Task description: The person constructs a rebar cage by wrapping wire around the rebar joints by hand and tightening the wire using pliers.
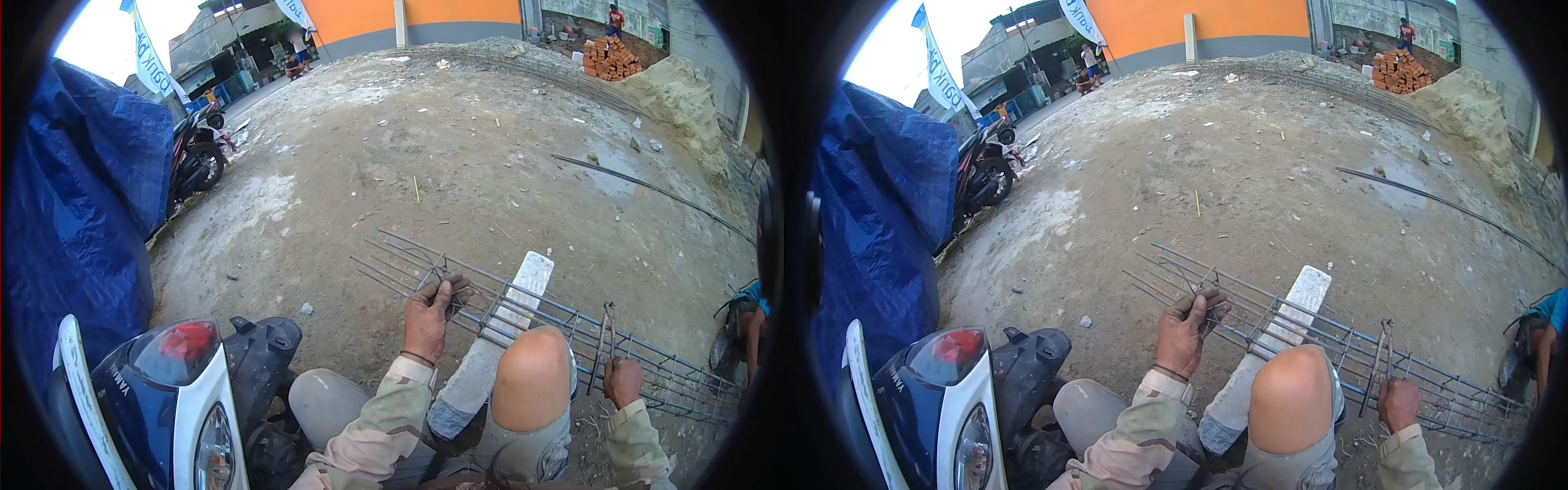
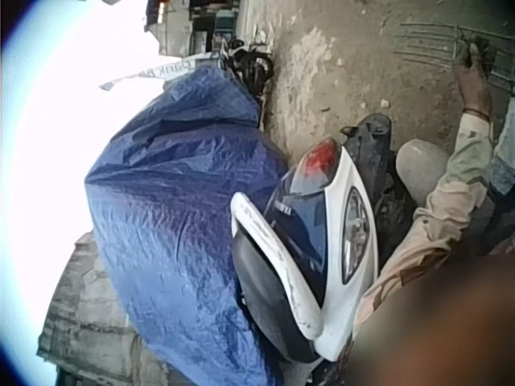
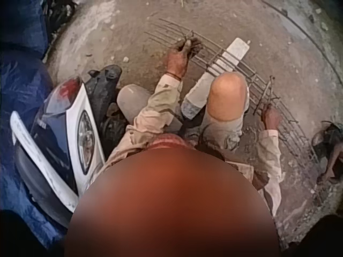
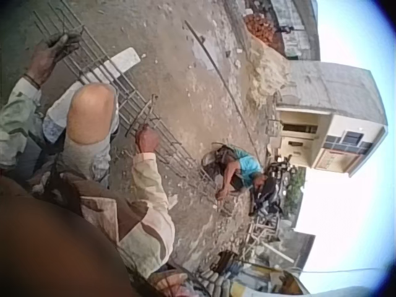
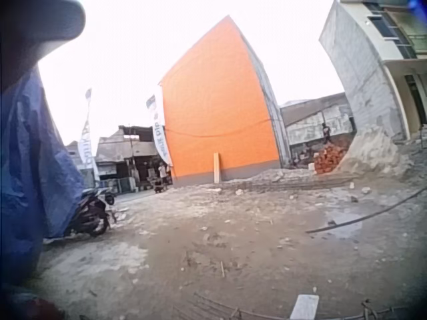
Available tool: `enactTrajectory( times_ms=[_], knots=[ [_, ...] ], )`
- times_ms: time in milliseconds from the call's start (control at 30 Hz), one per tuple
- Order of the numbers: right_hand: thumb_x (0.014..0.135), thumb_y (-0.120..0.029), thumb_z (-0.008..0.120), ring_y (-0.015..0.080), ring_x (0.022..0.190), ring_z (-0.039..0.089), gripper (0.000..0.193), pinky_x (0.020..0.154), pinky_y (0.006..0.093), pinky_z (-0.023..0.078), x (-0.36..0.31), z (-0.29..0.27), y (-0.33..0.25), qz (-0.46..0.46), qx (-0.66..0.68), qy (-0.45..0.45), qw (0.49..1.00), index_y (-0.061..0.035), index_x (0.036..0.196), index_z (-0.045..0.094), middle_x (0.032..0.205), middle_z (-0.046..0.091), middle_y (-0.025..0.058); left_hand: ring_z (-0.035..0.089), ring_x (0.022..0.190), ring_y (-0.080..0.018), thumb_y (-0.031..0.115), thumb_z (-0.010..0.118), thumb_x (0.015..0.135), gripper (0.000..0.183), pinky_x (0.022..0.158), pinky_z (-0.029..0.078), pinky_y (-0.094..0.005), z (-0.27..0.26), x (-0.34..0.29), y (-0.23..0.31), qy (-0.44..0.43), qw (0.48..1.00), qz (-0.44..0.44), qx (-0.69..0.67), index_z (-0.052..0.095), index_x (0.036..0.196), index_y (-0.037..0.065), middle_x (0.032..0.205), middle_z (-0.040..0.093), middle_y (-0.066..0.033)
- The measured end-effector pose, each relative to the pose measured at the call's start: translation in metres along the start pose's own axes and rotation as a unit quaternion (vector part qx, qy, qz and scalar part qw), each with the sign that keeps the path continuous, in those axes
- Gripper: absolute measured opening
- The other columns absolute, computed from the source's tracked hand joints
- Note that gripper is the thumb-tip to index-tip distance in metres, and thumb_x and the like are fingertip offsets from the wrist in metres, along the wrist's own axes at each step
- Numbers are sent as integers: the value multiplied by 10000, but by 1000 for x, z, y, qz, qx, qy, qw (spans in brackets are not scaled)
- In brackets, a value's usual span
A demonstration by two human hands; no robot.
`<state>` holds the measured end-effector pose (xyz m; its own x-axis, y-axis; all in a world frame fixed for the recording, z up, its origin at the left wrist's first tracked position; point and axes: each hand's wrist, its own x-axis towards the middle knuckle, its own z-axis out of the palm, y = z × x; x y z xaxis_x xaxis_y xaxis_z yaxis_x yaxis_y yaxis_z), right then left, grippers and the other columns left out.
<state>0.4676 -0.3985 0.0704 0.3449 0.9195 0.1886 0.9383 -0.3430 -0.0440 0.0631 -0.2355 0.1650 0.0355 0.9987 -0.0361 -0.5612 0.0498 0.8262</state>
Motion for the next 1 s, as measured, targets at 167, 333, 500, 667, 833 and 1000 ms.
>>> enactTrajectory(
  times_ms=[167,333,500,667,833,1000],
  knots=[
    [845,-364,732,448,631,613,439,601,483,504,42,-75,-21,-39,-35,-84,995,39,680,675,644,613,254,700,938,-225,195,617,986,293,824,570,-314,9,-6,20,-83,996,-18,33,618,1146,-51,1084,705,-194],
    [855,-187,705,207,566,626,265,578,353,494,107,-179,-103,-120,393,11,912,44,729,673,604,637,111,695,856,-174,173,641,970,228,764,559,-293,26,-11,67,-240,966,-28,89,624,1085,-23,1038,721,-189],
    [913,-268,687,141,859,651,334,790,305,504,137,-241,-219,-375,560,-173,719,43,1026,729,905,731,108,676,802,-153,137,621,976,202,743,554,-283,46,-5,97,-268,947,-12,177,617,1077,-38,1013,725,-187],
    [889,-229,726,183,960,669,367,923,334,504,151,-239,-298,-370,514,-305,711,40,1137,692,1041,724,116,656,762,-131,111,619,973,216,718,545,-279,39,2,104,-239,944,-1,227,615,1115,-52,991,731,-171],
    [864,-118,728,141,873,657,237,818,303,518,147,-229,-319,-388,594,-264,654,36,1044,720,938,731,84,654,765,-140,114,621,972,241,710,537,-277,20,10,103,-246,945,-11,215,611,1139,-59,993,727,-174],
    [838,24,693,152,674,675,151,637,278,553,151,-215,-322,-460,576,-72,672,42,984,729,807,732,93,660,769,-154,151,627,977,241,711,529,-271,23,13,96,-243,956,-2,164,620,1123,-41,992,723,-175]
  ],
)
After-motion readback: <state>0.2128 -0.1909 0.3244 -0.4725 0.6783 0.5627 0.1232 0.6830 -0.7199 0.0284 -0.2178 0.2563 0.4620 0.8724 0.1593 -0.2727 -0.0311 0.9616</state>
